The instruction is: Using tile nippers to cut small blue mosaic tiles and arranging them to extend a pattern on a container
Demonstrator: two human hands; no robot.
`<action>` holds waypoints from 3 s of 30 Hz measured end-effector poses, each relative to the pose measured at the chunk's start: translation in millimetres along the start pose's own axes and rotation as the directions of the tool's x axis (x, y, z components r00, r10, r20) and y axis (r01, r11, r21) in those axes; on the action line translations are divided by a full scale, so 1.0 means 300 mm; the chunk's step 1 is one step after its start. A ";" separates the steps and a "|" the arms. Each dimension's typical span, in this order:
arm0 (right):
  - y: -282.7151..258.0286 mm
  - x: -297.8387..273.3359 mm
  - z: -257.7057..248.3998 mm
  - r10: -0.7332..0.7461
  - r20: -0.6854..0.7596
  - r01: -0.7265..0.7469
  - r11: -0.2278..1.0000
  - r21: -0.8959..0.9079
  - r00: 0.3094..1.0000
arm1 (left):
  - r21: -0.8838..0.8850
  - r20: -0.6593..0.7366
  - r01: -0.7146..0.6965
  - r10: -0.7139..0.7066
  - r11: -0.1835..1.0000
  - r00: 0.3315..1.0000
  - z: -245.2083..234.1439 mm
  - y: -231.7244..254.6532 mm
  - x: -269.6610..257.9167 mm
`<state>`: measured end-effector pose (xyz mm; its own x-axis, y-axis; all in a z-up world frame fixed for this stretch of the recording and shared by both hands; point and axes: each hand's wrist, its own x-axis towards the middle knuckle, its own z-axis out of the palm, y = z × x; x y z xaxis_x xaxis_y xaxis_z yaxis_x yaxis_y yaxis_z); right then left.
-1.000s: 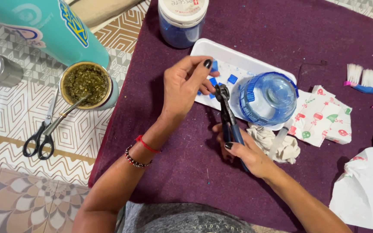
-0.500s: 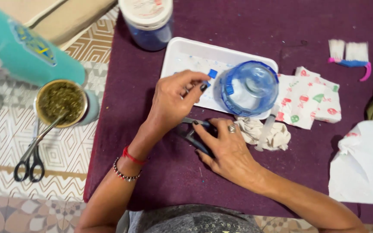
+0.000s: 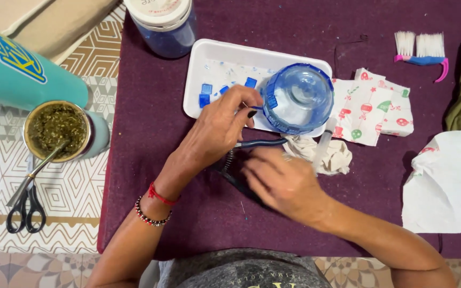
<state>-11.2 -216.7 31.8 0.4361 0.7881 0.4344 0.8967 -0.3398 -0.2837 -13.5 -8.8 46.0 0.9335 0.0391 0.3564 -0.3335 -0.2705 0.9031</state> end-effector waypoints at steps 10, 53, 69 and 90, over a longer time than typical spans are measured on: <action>0.157 0.135 -0.085 -0.052 -0.349 0.070 0.997 0.039 0.936 | 0.056 0.170 -0.175 0.163 0.983 0.972 -0.034 0.058 0.061; 0.166 0.143 -0.123 0.051 -0.155 -0.053 0.999 -0.012 0.987 | 0.149 -0.219 -0.136 0.167 0.979 0.961 0.149 -0.135 -0.020; 0.170 0.130 -0.094 0.015 -0.210 -0.030 0.997 -0.066 0.977 | 0.255 -0.277 -0.135 0.206 0.957 0.938 0.160 -0.109 -0.028; 0.014 0.125 -0.225 0.212 0.459 -0.166 0.976 -0.140 0.863 | 0.549 -0.052 -0.425 0.537 0.720 0.842 0.091 -0.028 0.031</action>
<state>14.1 -223.2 104.7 0.5317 0.8433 -0.0781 0.8137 -0.5342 -0.2290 1.6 -32.3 35.1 0.6000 -0.0625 0.7975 -0.5649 -0.7390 0.3671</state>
